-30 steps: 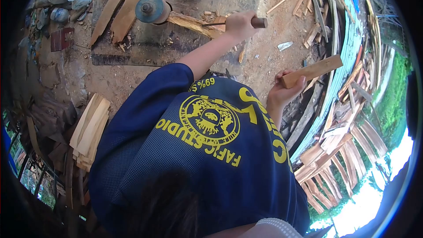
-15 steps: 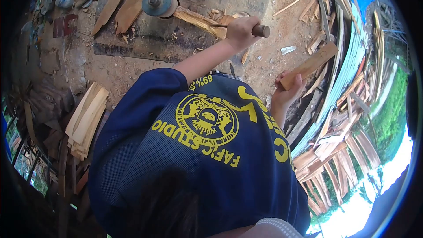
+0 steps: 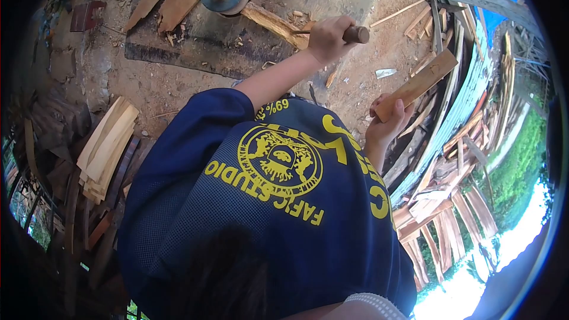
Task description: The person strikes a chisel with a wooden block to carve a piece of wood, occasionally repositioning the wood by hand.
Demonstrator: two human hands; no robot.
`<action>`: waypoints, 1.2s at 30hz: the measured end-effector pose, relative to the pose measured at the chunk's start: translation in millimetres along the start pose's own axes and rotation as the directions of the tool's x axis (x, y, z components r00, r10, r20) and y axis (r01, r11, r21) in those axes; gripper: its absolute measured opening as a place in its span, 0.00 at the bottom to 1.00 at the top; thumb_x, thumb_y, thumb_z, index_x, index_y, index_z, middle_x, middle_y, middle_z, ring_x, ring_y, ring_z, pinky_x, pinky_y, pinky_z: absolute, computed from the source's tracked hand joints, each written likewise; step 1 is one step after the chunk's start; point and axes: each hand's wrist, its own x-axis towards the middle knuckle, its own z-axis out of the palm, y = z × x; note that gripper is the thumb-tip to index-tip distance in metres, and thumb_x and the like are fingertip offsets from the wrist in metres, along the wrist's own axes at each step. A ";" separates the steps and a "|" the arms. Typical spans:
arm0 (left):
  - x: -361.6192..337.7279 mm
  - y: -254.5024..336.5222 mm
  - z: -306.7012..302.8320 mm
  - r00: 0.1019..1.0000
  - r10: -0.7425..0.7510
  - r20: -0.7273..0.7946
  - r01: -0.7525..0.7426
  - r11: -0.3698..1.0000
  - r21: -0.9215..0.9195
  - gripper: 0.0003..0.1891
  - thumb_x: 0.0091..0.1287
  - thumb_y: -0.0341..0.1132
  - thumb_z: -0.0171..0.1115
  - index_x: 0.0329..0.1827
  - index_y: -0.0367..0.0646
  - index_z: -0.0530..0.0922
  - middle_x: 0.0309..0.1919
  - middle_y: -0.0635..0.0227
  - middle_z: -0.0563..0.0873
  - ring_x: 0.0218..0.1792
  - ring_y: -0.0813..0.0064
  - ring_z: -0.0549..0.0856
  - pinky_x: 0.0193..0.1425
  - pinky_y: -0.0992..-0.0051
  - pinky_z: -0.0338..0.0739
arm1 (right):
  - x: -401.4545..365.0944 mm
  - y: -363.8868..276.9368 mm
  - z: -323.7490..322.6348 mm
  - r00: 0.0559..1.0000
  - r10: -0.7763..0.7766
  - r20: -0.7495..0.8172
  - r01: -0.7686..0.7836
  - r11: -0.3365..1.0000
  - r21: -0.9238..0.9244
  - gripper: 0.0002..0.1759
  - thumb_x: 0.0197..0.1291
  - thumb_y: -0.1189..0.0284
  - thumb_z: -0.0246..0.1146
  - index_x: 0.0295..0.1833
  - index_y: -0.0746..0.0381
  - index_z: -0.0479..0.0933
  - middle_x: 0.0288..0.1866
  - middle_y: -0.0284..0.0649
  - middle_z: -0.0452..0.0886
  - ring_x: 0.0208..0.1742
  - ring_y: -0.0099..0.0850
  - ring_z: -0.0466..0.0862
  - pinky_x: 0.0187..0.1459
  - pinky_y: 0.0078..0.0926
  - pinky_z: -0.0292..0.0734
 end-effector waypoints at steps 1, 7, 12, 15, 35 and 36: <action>0.4 -3.0 -0.6 1.000 0.018 0.000 -0.018 1.000 -0.003 0.18 0.49 0.41 0.77 0.37 0.52 0.76 0.25 0.68 0.83 0.29 0.63 0.85 0.34 0.64 0.78 | -0.2 -0.4 0.5 1.000 0.004 0.019 -0.004 1.000 -0.001 0.30 0.61 0.57 0.58 0.63 0.61 0.62 0.29 0.42 0.75 0.25 0.28 0.76 0.23 0.20 0.69; 4.9 -7.6 -0.7 0.999 0.012 -0.040 -0.012 1.000 -0.003 0.17 0.50 0.42 0.77 0.36 0.52 0.77 0.25 0.69 0.84 0.28 0.63 0.86 0.32 0.66 0.79 | 10.6 -11.0 3.3 0.990 -0.131 0.060 0.134 0.990 -0.042 0.29 0.60 0.57 0.59 0.61 0.61 0.64 0.30 0.43 0.76 0.27 0.28 0.77 0.23 0.20 0.69; 6.5 -7.9 4.8 0.998 -0.022 -0.055 0.022 1.000 -0.009 0.16 0.50 0.43 0.77 0.35 0.51 0.77 0.23 0.69 0.84 0.26 0.63 0.86 0.31 0.65 0.79 | 33.0 -50.0 -0.3 0.970 -0.230 0.077 0.223 0.970 0.093 0.31 0.58 0.55 0.61 0.61 0.62 0.65 0.32 0.43 0.76 0.27 0.28 0.76 0.23 0.21 0.70; 8.7 -6.3 6.3 0.998 -0.050 -0.046 0.049 0.999 -0.006 0.16 0.51 0.44 0.76 0.34 0.52 0.77 0.23 0.68 0.84 0.26 0.62 0.86 0.31 0.65 0.79 | 39.2 -37.8 19.0 0.966 -0.257 0.015 0.253 0.960 0.118 0.28 0.57 0.56 0.64 0.59 0.60 0.69 0.35 0.40 0.76 0.32 0.26 0.78 0.25 0.20 0.71; 20.0 -13.8 2.7 0.971 -0.132 0.199 0.123 0.991 0.057 0.16 0.53 0.49 0.73 0.37 0.52 0.79 0.26 0.67 0.87 0.28 0.59 0.87 0.32 0.61 0.81 | 42.8 -58.9 45.8 0.862 0.413 0.296 -0.209 0.819 -0.534 0.18 0.63 0.62 0.66 0.49 0.63 0.75 0.26 0.31 0.75 0.20 0.16 0.71 0.18 0.16 0.61; 17.1 -12.7 2.6 0.970 -0.136 0.202 0.126 0.990 0.058 0.16 0.53 0.49 0.73 0.37 0.52 0.79 0.26 0.67 0.87 0.28 0.59 0.87 0.32 0.61 0.81 | 38.8 -63.8 46.4 0.877 0.413 0.245 -0.233 0.812 -0.535 0.16 0.62 0.63 0.66 0.49 0.62 0.76 0.26 0.30 0.75 0.20 0.16 0.71 0.18 0.15 0.61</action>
